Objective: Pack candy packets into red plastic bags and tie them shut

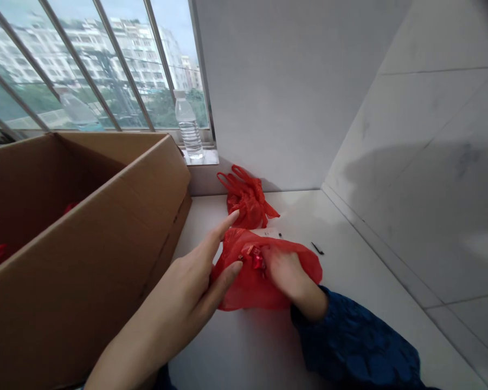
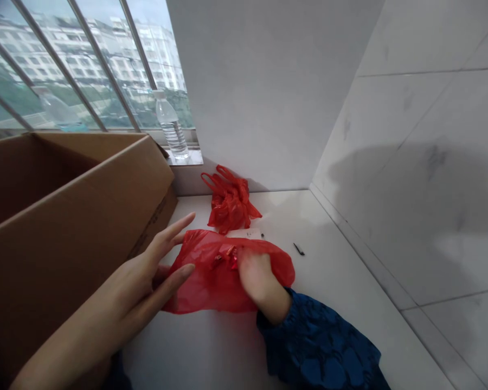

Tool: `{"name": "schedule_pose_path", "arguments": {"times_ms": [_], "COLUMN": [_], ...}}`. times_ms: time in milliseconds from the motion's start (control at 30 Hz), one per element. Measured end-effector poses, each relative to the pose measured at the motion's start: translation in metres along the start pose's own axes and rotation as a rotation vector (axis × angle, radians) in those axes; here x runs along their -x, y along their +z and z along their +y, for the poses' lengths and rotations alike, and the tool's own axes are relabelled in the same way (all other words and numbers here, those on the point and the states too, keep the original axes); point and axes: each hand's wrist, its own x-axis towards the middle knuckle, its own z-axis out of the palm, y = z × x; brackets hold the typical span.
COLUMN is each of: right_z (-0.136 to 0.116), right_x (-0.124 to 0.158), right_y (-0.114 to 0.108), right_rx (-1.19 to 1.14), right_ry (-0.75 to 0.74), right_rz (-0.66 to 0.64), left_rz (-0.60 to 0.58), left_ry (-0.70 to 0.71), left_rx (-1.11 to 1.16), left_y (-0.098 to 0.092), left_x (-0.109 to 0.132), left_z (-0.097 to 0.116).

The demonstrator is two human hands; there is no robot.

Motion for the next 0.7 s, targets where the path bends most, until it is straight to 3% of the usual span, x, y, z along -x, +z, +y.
{"name": "schedule_pose_path", "arguments": {"times_ms": [100, 267, 433, 700], "right_z": [0.009, 0.014, 0.015, 0.017], "right_x": [0.004, 0.010, 0.010, 0.014], "right_y": [-0.012, -0.017, -0.013, -0.015], "right_rx": [0.097, 0.149, 0.104, -0.177], "right_ry": [0.106, 0.108, 0.030, -0.123], "right_rz": [-0.054, -0.098, -0.086, 0.018], "left_rz": [-0.023, -0.037, -0.029, -0.081], "left_ry": [-0.002, 0.006, 0.042, 0.103], "left_rx": [0.008, -0.011, -0.021, -0.072], "left_y": [0.001, 0.001, 0.002, 0.001], "left_x": [0.001, 0.002, 0.002, 0.002], "left_z": [-0.001, -0.001, 0.000, 0.004]}}
